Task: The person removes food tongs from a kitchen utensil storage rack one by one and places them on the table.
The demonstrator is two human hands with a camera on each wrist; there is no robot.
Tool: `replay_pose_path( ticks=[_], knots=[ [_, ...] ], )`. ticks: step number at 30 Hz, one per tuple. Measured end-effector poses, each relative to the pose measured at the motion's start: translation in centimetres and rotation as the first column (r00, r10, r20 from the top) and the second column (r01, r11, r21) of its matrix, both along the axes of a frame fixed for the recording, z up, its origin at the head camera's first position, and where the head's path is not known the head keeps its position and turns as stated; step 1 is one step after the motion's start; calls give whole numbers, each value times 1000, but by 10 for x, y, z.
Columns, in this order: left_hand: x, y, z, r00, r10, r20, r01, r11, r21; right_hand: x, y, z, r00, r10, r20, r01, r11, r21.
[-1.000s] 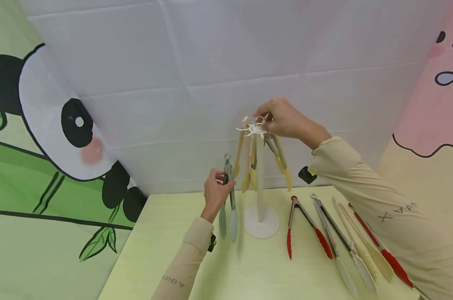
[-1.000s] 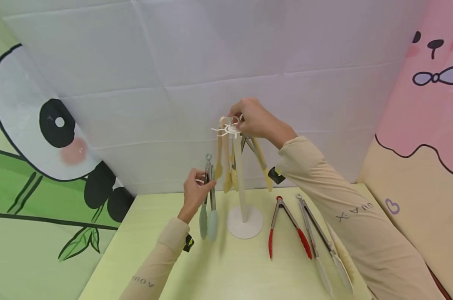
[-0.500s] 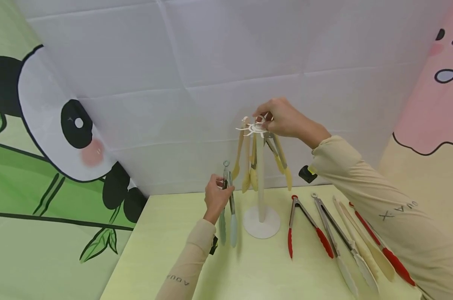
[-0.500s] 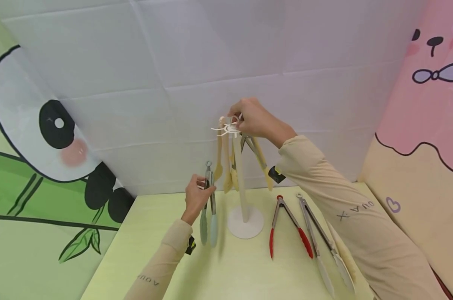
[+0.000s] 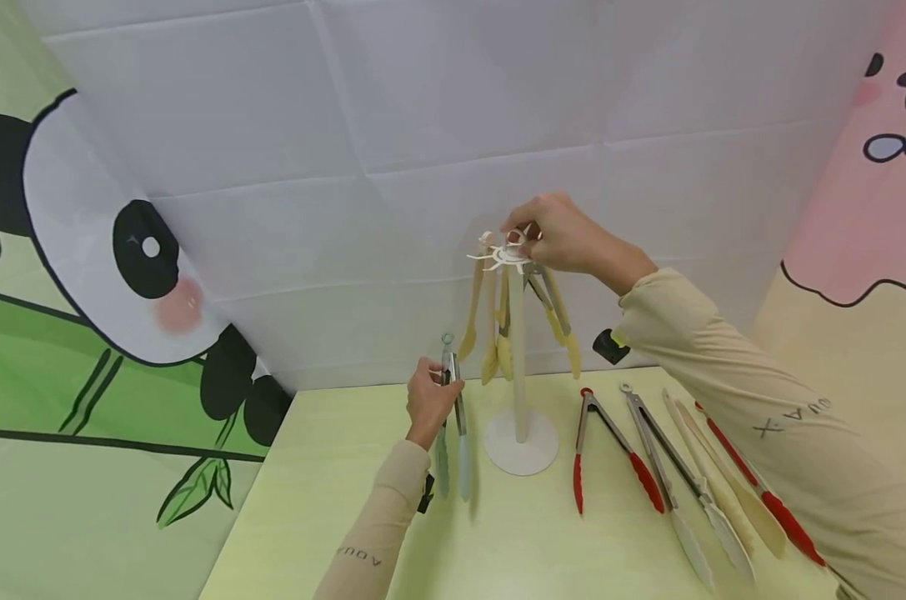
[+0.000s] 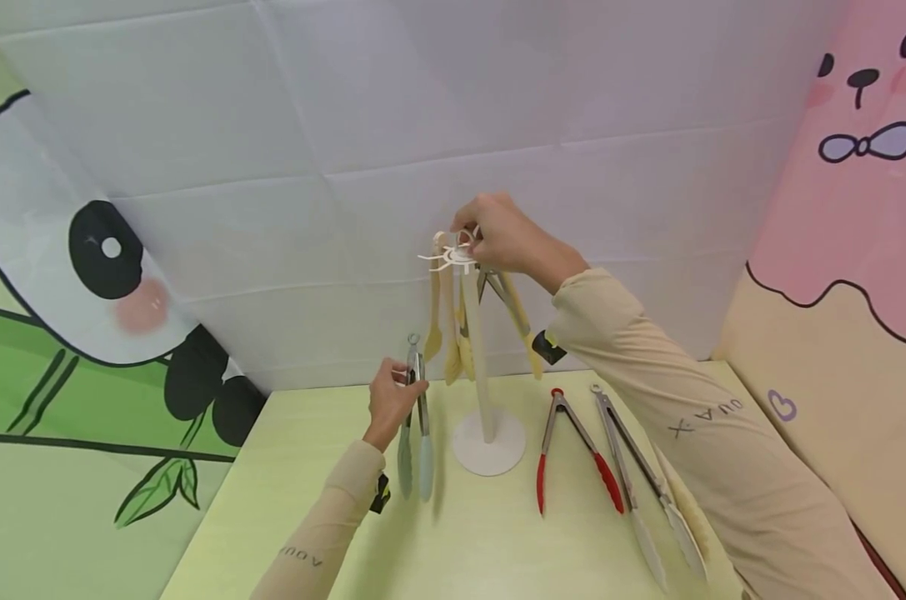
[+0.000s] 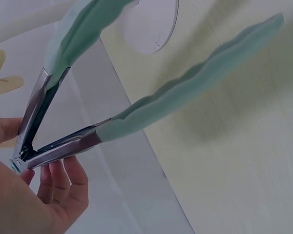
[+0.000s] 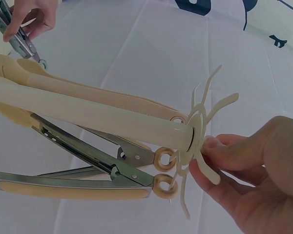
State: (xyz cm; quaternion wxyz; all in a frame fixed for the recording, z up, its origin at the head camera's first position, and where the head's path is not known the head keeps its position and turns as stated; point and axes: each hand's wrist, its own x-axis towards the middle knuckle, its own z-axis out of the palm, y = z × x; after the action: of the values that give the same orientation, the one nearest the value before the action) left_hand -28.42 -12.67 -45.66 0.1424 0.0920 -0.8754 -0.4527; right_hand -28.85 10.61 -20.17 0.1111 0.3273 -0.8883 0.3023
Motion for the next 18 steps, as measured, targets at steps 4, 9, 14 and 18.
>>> replay_pose_path(
  ticks=[4,9,14,18],
  knots=[
    [-2,-1,-8,1000,12,19,-12,1000,-8,0,0,0,1000,-4,0,4,1000,3],
    [-6,-1,-19,999,12,44,-11,1000,-14,-1,0,0,1000,-8,-9,8,1000,10],
    [-8,1,-29,997,5,78,-4,1000,-15,-2,0,-1,1000,-11,-18,11,1000,11],
    [-9,4,-34,995,6,99,-4,1000,-27,-3,1,-1,1000,-14,-18,14,1000,11]
  ],
)
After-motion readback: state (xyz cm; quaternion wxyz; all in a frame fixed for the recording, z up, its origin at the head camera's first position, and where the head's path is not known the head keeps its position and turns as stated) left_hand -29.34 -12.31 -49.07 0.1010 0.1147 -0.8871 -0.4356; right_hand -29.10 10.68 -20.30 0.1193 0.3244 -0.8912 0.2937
